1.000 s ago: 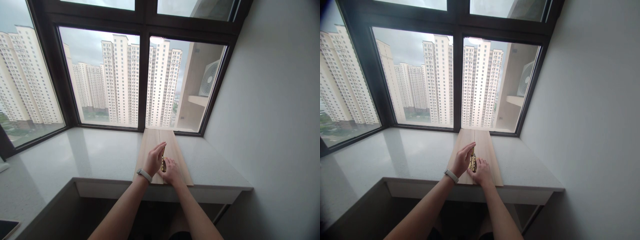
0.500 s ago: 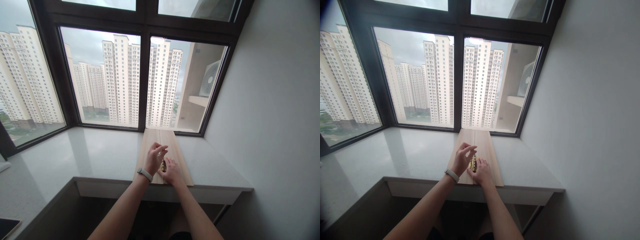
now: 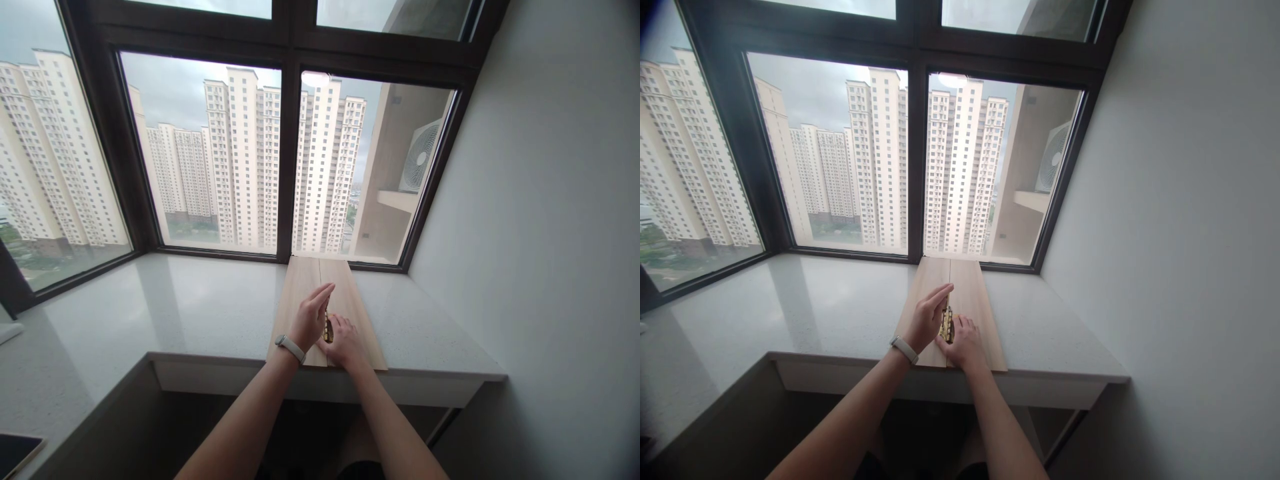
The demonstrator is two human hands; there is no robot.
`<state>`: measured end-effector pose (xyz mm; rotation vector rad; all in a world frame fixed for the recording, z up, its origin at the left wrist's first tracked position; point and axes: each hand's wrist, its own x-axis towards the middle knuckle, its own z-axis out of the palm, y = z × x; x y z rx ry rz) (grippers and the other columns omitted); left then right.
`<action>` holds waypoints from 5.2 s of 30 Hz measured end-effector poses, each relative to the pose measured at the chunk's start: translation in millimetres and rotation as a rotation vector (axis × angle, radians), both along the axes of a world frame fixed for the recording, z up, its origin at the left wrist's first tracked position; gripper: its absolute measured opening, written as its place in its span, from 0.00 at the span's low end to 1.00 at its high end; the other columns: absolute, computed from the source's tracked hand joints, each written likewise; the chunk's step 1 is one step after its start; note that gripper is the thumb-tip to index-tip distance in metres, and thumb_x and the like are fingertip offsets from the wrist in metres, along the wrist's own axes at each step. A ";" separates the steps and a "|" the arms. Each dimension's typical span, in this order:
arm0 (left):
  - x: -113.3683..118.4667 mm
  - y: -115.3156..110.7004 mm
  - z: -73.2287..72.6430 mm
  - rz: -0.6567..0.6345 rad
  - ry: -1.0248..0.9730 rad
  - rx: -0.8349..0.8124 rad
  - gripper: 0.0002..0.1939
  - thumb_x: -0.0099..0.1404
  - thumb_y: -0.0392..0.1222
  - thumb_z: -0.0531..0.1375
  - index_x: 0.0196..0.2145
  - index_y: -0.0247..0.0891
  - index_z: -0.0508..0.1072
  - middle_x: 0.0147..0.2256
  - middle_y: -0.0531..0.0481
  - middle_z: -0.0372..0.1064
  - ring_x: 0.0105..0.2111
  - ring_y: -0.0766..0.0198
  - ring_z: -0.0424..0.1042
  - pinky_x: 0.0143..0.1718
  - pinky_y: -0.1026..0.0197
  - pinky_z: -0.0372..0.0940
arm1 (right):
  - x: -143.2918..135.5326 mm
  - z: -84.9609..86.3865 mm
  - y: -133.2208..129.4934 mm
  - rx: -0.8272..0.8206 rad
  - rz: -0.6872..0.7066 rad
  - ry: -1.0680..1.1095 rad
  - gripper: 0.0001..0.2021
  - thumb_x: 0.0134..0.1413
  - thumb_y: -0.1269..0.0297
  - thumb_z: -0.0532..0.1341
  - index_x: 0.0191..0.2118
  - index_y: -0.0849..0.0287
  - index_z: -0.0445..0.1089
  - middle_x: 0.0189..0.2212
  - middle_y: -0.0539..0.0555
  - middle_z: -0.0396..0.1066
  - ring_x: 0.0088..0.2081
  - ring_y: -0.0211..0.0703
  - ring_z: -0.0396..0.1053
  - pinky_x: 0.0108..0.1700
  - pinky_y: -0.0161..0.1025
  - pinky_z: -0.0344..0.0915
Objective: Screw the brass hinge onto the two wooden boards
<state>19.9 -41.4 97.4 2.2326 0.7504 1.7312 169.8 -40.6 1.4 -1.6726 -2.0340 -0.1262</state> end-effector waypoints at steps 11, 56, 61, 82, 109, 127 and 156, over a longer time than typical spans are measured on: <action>-4.3 -9.0 8.9 0.059 -0.023 -0.006 0.11 0.73 0.38 0.56 0.50 0.43 0.74 0.46 0.46 0.73 0.45 0.59 0.75 0.46 0.55 0.72 | 0.8 0.4 -0.4 -0.024 -0.001 0.002 0.36 0.54 0.38 0.56 0.61 0.58 0.64 0.59 0.64 0.65 0.58 0.58 0.60 0.61 0.50 0.53; -5.1 -8.1 6.7 0.060 -0.043 -0.011 0.15 0.73 0.36 0.54 0.54 0.44 0.72 0.50 0.45 0.73 0.48 0.59 0.74 0.49 0.54 0.72 | -0.1 0.2 0.0 -0.007 0.001 0.004 0.36 0.53 0.39 0.57 0.60 0.59 0.65 0.58 0.64 0.66 0.58 0.58 0.60 0.60 0.50 0.53; -6.1 -7.1 5.4 0.098 -0.035 -0.002 0.11 0.71 0.37 0.58 0.49 0.44 0.76 0.45 0.46 0.72 0.43 0.60 0.75 0.44 0.56 0.73 | -0.1 1.6 -0.8 -0.021 0.000 0.012 0.37 0.53 0.37 0.56 0.60 0.60 0.65 0.58 0.65 0.66 0.58 0.58 0.60 0.61 0.49 0.52; -16.7 -3.9 11.1 0.057 -0.029 -0.058 0.11 0.71 0.40 0.59 0.50 0.42 0.74 0.44 0.47 0.70 0.38 0.63 0.75 0.39 0.58 0.77 | -1.2 10.2 -3.1 -0.071 0.004 0.027 0.36 0.51 0.36 0.59 0.60 0.55 0.65 0.58 0.63 0.65 0.58 0.58 0.60 0.59 0.49 0.53; -64.9 1.2 26.4 0.188 -0.181 -0.144 0.10 0.70 0.45 0.61 0.47 0.42 0.73 0.40 0.47 0.71 0.37 0.62 0.73 0.32 0.62 0.76 | -22.2 42.4 39.9 -0.118 0.126 0.111 0.11 0.63 0.63 0.53 0.38 0.55 0.74 0.38 0.55 0.76 0.38 0.42 0.71 0.40 0.36 0.61; -95.9 5.5 0.3 0.204 -0.149 -0.244 0.11 0.69 0.47 0.61 0.47 0.42 0.73 0.38 0.47 0.73 0.37 0.61 0.75 0.31 0.61 0.75 | -23.4 62.3 125.2 -0.143 -0.039 0.346 0.07 0.57 0.62 0.60 0.32 0.58 0.74 0.31 0.55 0.76 0.33 0.41 0.72 0.36 0.36 0.64; -42.2 -5.5 -25.3 0.124 0.471 -0.169 0.35 0.64 0.55 0.65 0.63 0.44 0.57 0.56 0.41 0.64 0.57 0.46 0.65 0.56 0.42 0.64 | 21.0 190.7 -27.8 0.079 0.156 -0.054 0.08 0.63 0.60 0.58 0.36 0.58 0.70 0.36 0.54 0.73 0.36 0.43 0.69 0.40 0.38 0.61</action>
